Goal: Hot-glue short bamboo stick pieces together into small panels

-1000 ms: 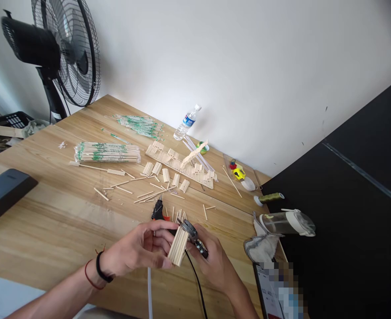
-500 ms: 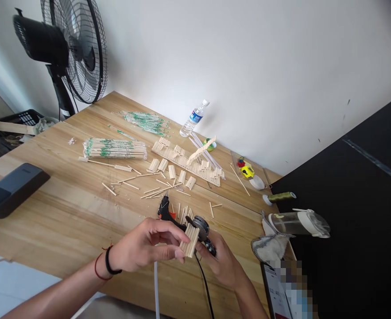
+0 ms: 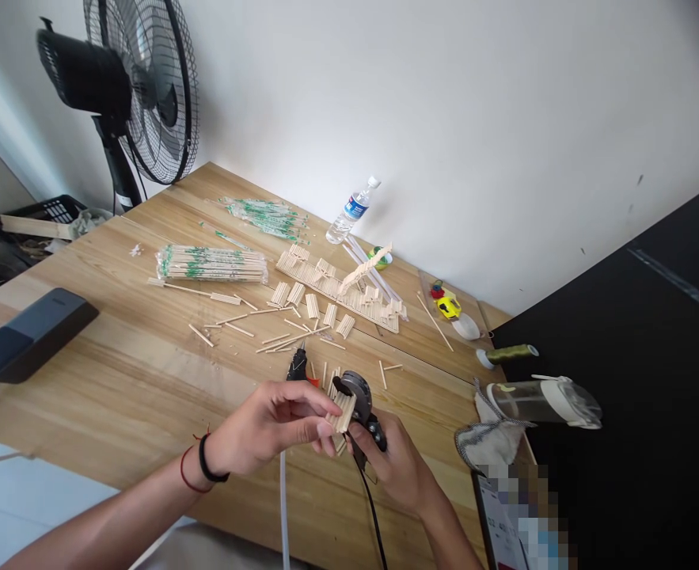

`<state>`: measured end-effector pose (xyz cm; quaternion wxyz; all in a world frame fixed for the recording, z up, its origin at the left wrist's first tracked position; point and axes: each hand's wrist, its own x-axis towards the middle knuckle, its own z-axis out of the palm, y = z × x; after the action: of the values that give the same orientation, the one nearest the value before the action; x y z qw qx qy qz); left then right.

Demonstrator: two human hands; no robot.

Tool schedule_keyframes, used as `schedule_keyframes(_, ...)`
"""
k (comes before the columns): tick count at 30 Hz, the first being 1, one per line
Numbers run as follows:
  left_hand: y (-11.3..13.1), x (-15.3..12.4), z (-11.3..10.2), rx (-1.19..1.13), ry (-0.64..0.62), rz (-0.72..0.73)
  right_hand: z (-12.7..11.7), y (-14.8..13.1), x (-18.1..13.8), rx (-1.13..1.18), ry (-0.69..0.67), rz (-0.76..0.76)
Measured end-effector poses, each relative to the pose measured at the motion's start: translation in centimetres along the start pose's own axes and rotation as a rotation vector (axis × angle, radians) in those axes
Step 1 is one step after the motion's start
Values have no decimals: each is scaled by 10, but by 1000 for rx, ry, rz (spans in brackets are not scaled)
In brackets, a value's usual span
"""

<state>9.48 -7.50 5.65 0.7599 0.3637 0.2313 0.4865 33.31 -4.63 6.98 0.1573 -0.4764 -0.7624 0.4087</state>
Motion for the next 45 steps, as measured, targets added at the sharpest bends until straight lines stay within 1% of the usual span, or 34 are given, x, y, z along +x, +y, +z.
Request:
schedule_keyframes(5, -6, 2, -1, -18, 0, 72, 3, 0, 3, 42, 5, 41)
schedule_keyframes(10, -15, 4, 2, -107, 30, 70, 8, -3, 8, 88, 49, 51)
schedule_keyframes(14, -15, 6, 8, -271, 51, 24, 15, -3, 10, 66, 174, 9)
schedule_keyframes(17, -13, 8, 11, -308, 52, 13, 13, -1, 10, 28, 297, 6)
schedule_keyframes(20, -12, 5, 6, -163, 31, 41, -5, 7, 9, -33, 346, 67)
schedule_keyframes(22, -10, 1, -4, 33, 35, 44, -24, 21, 8, -63, 315, 141)
schedule_keyframes(24, -9, -6, -19, 269, 78, 56, -43, 42, 6, -178, 275, 202)
schedule_keyframes(26, -7, -15, -36, 573, 146, 93, -58, 70, 4, -451, 356, 321)
schedule_keyframes(28, -5, -24, -54, 826, 197, 126, -65, 98, 3, -539, 411, 410)
schedule_keyframes(29, -5, -29, -62, 895, 222, 139, -67, 111, 3, -571, 431, 454)
schedule_keyframes(31, -2, -40, -75, 968, 278, 152, -65, 132, 2, -617, 458, 523)
schedule_keyframes(33, 0, -49, -86, 1005, 327, 142, -60, 145, 3, -660, 478, 555)
schedule_keyframes(37, 5, -63, -99, 1008, 395, 91, -49, 156, 4, -722, 527, 523)
schedule_keyframes(41, 7, -70, -104, 995, 428, 78, -48, 152, 9, -720, 585, 436)
schedule_keyframes(43, 8, -72, -105, 997, 445, 81, -50, 142, 16, -702, 622, 361)
schedule_keyframes(45, 7, -72, -106, 1005, 452, 86, -49, 125, 27, -667, 637, 249)
